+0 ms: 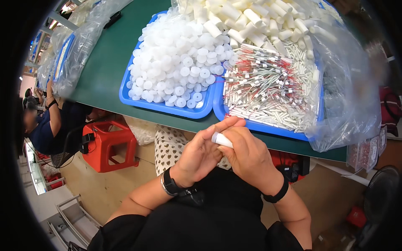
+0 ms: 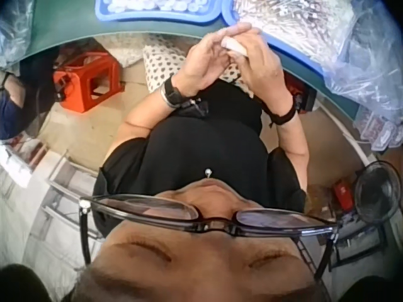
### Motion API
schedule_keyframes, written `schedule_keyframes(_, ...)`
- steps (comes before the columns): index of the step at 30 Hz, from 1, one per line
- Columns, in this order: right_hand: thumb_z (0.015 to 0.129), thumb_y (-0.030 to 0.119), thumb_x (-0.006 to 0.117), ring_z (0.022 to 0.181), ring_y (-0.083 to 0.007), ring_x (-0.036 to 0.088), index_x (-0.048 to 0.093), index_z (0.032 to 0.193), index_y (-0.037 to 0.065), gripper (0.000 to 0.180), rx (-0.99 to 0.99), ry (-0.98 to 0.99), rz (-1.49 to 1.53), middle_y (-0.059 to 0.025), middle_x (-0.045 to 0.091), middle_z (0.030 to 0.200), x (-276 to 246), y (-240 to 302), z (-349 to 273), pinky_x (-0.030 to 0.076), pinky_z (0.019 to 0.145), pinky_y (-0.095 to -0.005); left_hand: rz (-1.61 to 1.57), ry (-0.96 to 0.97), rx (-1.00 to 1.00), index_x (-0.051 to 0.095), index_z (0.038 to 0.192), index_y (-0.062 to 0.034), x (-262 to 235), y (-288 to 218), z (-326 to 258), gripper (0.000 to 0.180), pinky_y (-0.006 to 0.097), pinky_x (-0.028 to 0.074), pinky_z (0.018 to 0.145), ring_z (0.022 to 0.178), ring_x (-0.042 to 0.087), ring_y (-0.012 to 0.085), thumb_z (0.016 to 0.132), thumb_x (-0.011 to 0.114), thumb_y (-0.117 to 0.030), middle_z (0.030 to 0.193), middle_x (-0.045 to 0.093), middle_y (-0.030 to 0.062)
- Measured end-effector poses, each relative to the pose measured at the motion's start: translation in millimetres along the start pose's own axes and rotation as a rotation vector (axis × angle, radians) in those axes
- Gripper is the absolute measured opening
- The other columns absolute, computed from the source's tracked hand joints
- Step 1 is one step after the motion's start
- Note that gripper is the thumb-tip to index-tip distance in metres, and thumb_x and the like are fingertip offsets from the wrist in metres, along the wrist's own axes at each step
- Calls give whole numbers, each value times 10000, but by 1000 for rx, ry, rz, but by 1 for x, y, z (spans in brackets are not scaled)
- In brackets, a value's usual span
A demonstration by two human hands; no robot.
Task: The person sits at a green workbench and repeatedly picks up small white plastic caps and thin metal rods. They insert the metal rods into the plastic caps one by one, performing a repetitive manual assembly task.
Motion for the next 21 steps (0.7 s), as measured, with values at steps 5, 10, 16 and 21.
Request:
schedule_keyframes(5, 836, 95, 673, 675, -311, 627, 585, 1052, -14, 258, 3, -31, -61, -140, 612, 834, 7, 5, -2, 502, 560, -375, -175, 29, 25, 420, 1419, -94, -1, 13, -3, 485, 427, 290, 1152, 1416, 316, 273, 1043, 362, -395, 1561, 294, 78)
schedule_keyframes(10, 836, 90, 665, 641, -300, 627, 592, 1073, -21, 272, 55, -30, -169, -143, 627, 836, 13, 19, 1, 500, 548, -371, -308, 85, 68, 503, 1292, -154, 2, 11, -6, 346, 443, 291, 1161, 1421, 302, 306, 1036, 410, -367, 1560, 290, 79)
schedule_keyframes(16, 868, 93, 646, 692, -326, 638, 569, 1086, -17, 256, 65, -22, -75, -162, 630, 895, 19, 12, -1, 508, 581, -385, -232, 56, 73, 459, 1343, -100, -3, 6, -6, 399, 421, 291, 1153, 1400, 334, 269, 1040, 380, -348, 1502, 366, 80)
schedule_keyframes(21, 880, 67, 653, 730, -355, 642, 523, 1085, -11, 256, 128, -28, -2, -164, 632, 870, 20, 10, 3, 512, 618, -400, -170, 47, 40, 445, 1375, -96, -7, -3, -7, 411, 442, 298, 1151, 1388, 362, 273, 1040, 374, -323, 1492, 398, 85)
Point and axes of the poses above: each hand's wrist, its own z-axis towards the middle knuckle, its own x-axis out of the palm, y = z × x, the point moved 9 cm from there along z, towards the middle knuckle
